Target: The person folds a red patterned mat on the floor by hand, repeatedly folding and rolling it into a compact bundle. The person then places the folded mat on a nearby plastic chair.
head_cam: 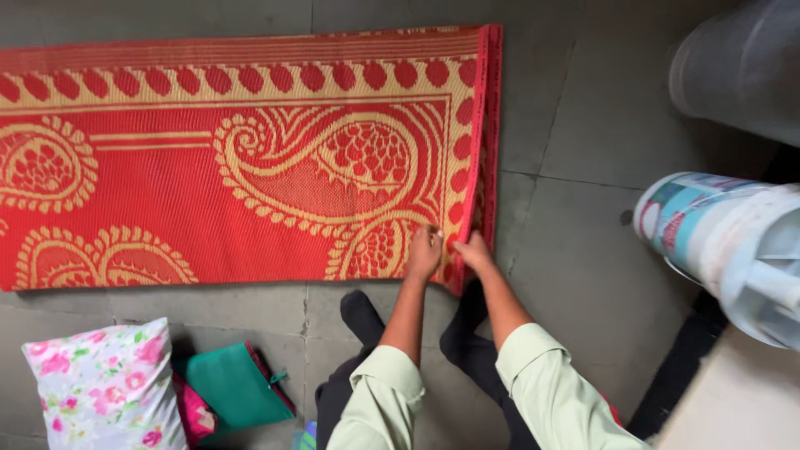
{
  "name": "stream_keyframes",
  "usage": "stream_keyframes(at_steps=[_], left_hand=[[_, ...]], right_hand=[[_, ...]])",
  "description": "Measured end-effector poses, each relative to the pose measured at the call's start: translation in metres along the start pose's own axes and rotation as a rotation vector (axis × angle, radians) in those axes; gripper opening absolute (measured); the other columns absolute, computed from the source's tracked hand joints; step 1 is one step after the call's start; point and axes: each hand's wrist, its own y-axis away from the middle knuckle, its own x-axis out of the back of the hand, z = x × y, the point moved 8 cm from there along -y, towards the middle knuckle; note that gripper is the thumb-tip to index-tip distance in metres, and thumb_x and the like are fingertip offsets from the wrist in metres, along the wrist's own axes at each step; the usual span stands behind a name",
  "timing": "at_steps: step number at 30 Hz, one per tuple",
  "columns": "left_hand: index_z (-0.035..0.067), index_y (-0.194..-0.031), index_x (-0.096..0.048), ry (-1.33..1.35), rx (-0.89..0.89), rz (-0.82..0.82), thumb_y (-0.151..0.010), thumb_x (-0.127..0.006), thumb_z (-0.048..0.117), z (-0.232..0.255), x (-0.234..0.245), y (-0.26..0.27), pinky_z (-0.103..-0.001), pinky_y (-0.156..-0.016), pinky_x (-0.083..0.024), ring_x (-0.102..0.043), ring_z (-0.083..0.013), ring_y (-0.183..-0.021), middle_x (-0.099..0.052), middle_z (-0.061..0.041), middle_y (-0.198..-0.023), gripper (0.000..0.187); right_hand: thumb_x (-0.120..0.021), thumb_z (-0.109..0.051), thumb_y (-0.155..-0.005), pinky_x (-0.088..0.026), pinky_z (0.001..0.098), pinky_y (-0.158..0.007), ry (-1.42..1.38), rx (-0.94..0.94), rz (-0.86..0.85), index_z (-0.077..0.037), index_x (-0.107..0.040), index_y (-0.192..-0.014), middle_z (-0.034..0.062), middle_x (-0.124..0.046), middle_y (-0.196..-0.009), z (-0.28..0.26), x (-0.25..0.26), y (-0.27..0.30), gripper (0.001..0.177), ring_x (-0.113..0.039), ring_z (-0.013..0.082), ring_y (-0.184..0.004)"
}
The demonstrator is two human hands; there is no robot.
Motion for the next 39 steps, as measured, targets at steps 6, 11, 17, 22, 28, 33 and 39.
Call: stream_keyframes(at_steps=[6, 11, 17, 22, 28, 33, 39], left_hand=[[-0.003, -0.129, -0.056, -0.156, -0.028, 0.220, -0.083, -0.079, 0.028, 0.115, 0.116, 0.046, -0.051, -0.094, -0.050, -0.060, -0.0441, -0.111, -0.062, -0.027, -0.121, 0.060], [0.013, -0.130, -0.066, -0.283, 0.053, 0.440, -0.085, -0.057, 0.006, 0.194, 0.249, 0.131, -0.051, -0.092, -0.052, -0.065, -0.0401, -0.108, -0.069, -0.016, -0.118, 0.046], [0.019, -0.126, -0.069, -0.115, 0.046, 0.579, -0.084, -0.056, 0.011, 0.239, 0.390, 0.268, -0.052, -0.082, -0.055, -0.070, -0.0404, -0.093, -0.074, -0.017, -0.099, 0.045], [0.021, -0.126, -0.071, -0.255, 0.112, 0.759, -0.084, -0.064, 0.018, 0.268, 0.505, 0.370, -0.054, -0.079, -0.054, -0.070, -0.0435, -0.088, -0.074, -0.021, -0.093, 0.043], [0.020, -0.127, -0.072, -0.276, 0.024, 0.955, -0.085, -0.066, 0.015, 0.307, 0.619, 0.498, -0.050, -0.074, -0.056, -0.073, -0.0401, -0.083, -0.074, -0.021, -0.090, 0.043], [0.016, -0.122, -0.074, -0.144, -0.050, 1.209, -0.090, -0.070, 0.017, 0.330, 0.686, 0.615, -0.045, -0.066, -0.055, -0.073, -0.0364, -0.074, -0.073, -0.020, -0.086, 0.033], [0.012, -0.120, -0.073, 0.082, -0.007, 1.248, -0.093, -0.066, 0.019, 0.293, 0.702, 0.649, -0.044, -0.064, -0.055, -0.074, -0.0339, -0.070, -0.073, -0.020, -0.081, 0.029]], right_hand=[[-0.058, -0.016, -0.101, -0.056, 0.0398, -0.090, -0.050, 0.457, -0.136, -0.003, -0.068, -0.121, 0.0170, -0.076, -0.117, -0.092, -0.086, 0.125, 0.027, -0.069, 0.0236, -0.108], [-0.065, -0.016, -0.095, -0.052, 0.0442, -0.098, 0.073, 0.735, -0.292, -0.002, -0.064, -0.120, 0.0192, -0.070, -0.120, -0.173, -0.108, 0.278, 0.029, -0.064, 0.0311, -0.116], [-0.072, -0.021, -0.092, -0.046, 0.0483, -0.104, 0.270, 0.951, -0.173, -0.002, -0.064, -0.121, 0.0195, -0.066, -0.121, -0.270, -0.035, 0.413, 0.036, -0.059, 0.0357, -0.120], [-0.083, -0.037, -0.083, -0.044, 0.0526, -0.100, 0.462, 0.597, 0.356, 0.003, -0.049, -0.135, 0.0278, -0.056, -0.129, -0.317, 0.045, 0.441, 0.074, -0.053, 0.0458, -0.119], [-0.093, -0.032, -0.066, -0.050, 0.0523, -0.090, 0.300, 0.696, 0.368, -0.001, -0.050, -0.132, 0.0268, -0.061, -0.122, -0.407, 0.026, 0.479, 0.085, -0.058, 0.0462, -0.112], [-0.075, -0.031, -0.090, -0.053, 0.0347, -0.071, 0.079, 0.863, -0.097, -0.007, -0.072, -0.107, 0.0019, -0.072, -0.087, -0.470, -0.035, 0.524, 0.030, -0.067, 0.0182, -0.082], [-0.067, -0.033, -0.102, -0.041, 0.0288, -0.059, -0.193, 0.848, -0.538, -0.005, -0.071, -0.098, -0.0051, -0.056, -0.076, -0.522, -0.143, 0.575, 0.029, -0.048, 0.0071, -0.067]])
